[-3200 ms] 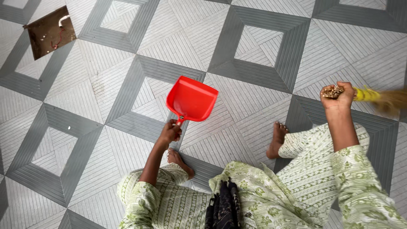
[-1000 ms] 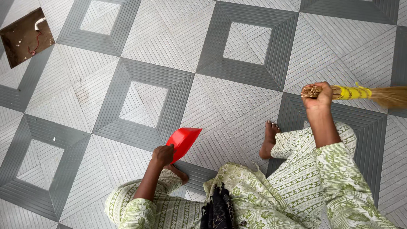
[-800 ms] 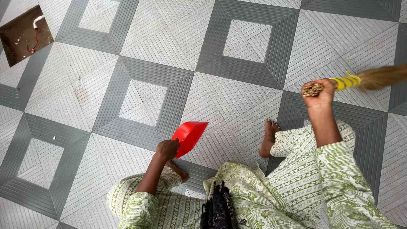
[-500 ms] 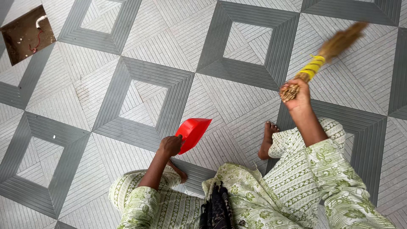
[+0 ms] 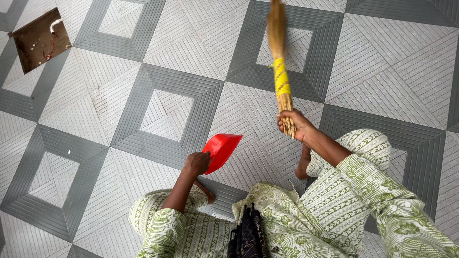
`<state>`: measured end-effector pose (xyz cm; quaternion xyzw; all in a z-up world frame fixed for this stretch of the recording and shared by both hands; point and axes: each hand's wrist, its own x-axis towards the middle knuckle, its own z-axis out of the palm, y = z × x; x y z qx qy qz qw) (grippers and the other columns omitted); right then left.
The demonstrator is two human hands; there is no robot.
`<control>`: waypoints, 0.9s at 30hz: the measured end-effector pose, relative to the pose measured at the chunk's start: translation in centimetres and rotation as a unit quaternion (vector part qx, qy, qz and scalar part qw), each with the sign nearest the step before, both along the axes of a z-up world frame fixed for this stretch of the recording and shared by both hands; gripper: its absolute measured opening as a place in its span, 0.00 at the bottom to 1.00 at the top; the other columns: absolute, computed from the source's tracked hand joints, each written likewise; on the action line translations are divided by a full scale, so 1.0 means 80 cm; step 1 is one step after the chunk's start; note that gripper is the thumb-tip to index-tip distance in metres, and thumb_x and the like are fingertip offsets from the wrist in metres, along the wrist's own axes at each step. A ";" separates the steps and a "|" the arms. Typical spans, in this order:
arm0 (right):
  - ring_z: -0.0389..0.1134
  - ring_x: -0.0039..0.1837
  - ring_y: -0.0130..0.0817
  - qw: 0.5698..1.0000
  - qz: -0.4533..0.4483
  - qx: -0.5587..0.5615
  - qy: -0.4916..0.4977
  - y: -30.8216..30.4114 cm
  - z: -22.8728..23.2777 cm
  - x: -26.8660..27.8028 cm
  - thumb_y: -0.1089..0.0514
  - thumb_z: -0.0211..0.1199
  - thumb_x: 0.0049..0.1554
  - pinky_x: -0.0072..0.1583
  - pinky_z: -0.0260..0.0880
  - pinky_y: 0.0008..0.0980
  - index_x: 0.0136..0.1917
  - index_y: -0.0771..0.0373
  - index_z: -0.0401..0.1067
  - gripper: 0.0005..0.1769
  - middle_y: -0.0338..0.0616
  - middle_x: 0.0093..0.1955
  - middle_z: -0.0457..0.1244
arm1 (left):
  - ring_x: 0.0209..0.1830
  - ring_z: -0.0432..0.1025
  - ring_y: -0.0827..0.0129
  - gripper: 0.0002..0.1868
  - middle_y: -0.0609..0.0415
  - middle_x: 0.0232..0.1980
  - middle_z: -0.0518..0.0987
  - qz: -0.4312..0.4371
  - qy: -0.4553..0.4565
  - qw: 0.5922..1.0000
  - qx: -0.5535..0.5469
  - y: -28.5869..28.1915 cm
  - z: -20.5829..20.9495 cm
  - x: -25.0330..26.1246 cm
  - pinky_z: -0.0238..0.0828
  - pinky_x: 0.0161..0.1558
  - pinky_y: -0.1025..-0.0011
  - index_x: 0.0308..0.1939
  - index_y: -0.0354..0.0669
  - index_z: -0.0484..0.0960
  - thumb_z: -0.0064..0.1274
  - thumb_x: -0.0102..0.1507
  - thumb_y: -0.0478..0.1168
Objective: The person sweeps the floor using a handheld broom and a dustpan, gathering small debris and moving the dustpan to collect the sweepings.
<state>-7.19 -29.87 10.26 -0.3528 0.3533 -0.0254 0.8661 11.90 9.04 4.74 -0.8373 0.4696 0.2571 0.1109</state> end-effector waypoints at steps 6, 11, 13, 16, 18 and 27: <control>0.65 0.32 0.25 0.994 0.111 0.010 -0.009 0.040 0.021 0.003 0.61 0.69 0.52 0.32 0.71 0.19 0.54 0.66 0.64 0.21 0.44 0.37 0.64 | 0.40 0.80 0.54 0.16 0.48 0.37 0.83 0.022 0.026 0.999 0.025 -0.006 0.012 -0.005 0.77 0.41 0.56 0.48 0.40 0.73 0.45 0.71 0.51; 0.65 0.36 0.24 0.984 0.165 0.068 -0.016 0.045 0.008 0.007 0.67 0.66 0.50 0.32 0.70 0.18 0.60 0.68 0.57 0.27 0.47 0.42 0.62 | 0.42 0.80 0.54 0.12 0.47 0.38 0.84 0.006 0.010 1.000 0.013 0.009 -0.028 0.008 0.77 0.43 0.56 0.46 0.41 0.76 0.49 0.67 0.46; 0.64 0.37 0.24 0.976 0.159 0.143 -0.046 0.033 0.006 0.009 0.69 0.63 0.50 0.33 0.70 0.17 0.63 0.72 0.55 0.30 0.50 0.45 0.61 | 0.44 0.79 0.53 0.13 0.47 0.39 0.84 -0.003 0.000 1.000 0.000 0.013 -0.045 0.015 0.76 0.45 0.56 0.45 0.41 0.77 0.49 0.68 0.48; 0.64 0.38 0.24 0.965 0.146 0.191 -0.103 0.009 0.014 0.009 0.70 0.62 0.50 0.32 0.69 0.15 0.68 0.74 0.53 0.35 0.51 0.46 0.60 | 0.45 0.79 0.53 0.14 0.47 0.40 0.83 -0.002 -0.002 1.000 -0.011 0.010 -0.060 0.021 0.76 0.46 0.55 0.44 0.41 0.78 0.49 0.68 0.48; 0.63 0.38 0.24 0.962 0.126 0.202 -0.135 -0.009 0.021 0.005 0.70 0.62 0.51 0.33 0.69 0.16 0.69 0.74 0.51 0.36 0.51 0.47 0.60 | 0.45 0.79 0.52 0.14 0.46 0.41 0.83 0.001 0.009 1.000 -0.014 0.004 -0.061 0.024 0.75 0.46 0.55 0.44 0.41 0.77 0.49 0.68 0.48; 0.65 0.40 0.29 0.981 -0.084 0.095 -0.145 -0.133 0.007 -0.064 0.69 0.63 0.50 0.37 0.72 0.23 0.63 0.76 0.58 0.28 0.51 0.45 0.62 | 0.45 0.79 0.53 0.09 0.48 0.40 0.84 -0.043 -0.011 0.998 -0.033 0.003 -0.054 0.022 0.77 0.45 0.56 0.47 0.42 0.74 0.51 0.64 0.39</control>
